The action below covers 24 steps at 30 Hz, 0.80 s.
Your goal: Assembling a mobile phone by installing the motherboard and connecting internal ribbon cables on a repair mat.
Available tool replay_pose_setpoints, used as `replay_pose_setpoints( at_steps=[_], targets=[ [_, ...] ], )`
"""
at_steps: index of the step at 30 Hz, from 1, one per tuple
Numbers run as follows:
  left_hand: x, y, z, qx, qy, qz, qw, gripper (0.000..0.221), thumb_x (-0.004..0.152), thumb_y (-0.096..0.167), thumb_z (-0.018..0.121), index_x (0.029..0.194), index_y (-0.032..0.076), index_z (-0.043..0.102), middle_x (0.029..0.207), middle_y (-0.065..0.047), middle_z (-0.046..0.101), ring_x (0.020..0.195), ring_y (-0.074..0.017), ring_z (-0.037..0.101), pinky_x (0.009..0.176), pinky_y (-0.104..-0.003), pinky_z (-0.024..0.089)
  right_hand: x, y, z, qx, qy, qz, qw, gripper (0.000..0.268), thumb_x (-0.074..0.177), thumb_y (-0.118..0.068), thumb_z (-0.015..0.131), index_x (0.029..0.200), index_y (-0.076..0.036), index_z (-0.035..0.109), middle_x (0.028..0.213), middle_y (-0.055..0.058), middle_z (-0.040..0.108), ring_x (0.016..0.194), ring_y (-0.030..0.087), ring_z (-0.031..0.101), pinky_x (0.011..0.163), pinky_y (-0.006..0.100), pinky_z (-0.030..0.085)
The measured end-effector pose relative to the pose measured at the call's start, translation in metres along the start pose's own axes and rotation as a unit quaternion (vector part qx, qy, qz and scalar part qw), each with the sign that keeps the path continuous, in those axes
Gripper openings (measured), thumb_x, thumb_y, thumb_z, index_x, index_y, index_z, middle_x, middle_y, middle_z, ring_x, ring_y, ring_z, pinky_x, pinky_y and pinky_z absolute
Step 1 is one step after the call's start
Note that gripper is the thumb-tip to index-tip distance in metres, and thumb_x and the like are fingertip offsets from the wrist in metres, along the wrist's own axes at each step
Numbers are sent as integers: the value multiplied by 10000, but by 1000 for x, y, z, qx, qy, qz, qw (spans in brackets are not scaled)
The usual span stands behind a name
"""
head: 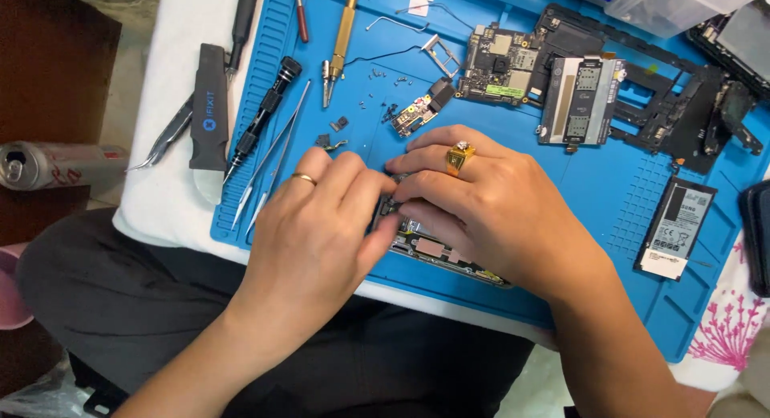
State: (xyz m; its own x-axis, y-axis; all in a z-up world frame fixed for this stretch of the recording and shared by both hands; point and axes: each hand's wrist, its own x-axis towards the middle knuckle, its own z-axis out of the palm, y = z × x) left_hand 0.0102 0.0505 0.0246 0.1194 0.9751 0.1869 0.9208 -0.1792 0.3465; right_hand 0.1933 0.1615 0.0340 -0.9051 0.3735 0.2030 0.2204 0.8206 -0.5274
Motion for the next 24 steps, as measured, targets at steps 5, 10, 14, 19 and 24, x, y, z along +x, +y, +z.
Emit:
replay_pose_setpoints(
  at_steps=[5,10,14,19,24],
  targets=[
    [2,0,-5,-41,6,-1,999,125,972,139,750,945,98,635,915,-24,585,855,-280,528,650,-378,469,0,-3,-5,48,-47,49,997,153,924,-128,710,1059,-88,650,1183,39,719,1210,333,603,767,438,568],
    [0,1,-1,-43,3,8,999,108,973,90,716,973,76,609,932,-48,575,859,-276,524,668,-378,470,3,-5,-7,56,-78,85,992,278,872,-171,760,1109,-117,627,1200,8,696,1235,292,570,717,426,554],
    [-2,-2,-7,-120,-22,-20,992,70,1013,100,633,972,62,590,974,-46,609,870,-284,532,703,-383,461,3,-5,-6,42,-85,89,991,332,860,-150,752,1156,-117,606,1152,7,682,1215,306,565,651,435,541],
    [-5,-6,-14,-172,-18,-26,985,101,999,102,690,944,73,609,938,-20,648,844,-268,543,747,-363,459,3,-5,-6,39,-82,88,992,335,868,-165,770,1153,-98,608,1144,12,681,1203,304,567,647,428,547],
    [-7,-12,-21,-217,-51,-14,975,74,994,101,667,968,61,611,956,-37,650,866,-264,549,769,-354,451,4,-6,-6,26,-79,79,993,290,875,-139,747,1130,-97,617,1180,19,693,1214,293,578,628,418,549]
  ],
)
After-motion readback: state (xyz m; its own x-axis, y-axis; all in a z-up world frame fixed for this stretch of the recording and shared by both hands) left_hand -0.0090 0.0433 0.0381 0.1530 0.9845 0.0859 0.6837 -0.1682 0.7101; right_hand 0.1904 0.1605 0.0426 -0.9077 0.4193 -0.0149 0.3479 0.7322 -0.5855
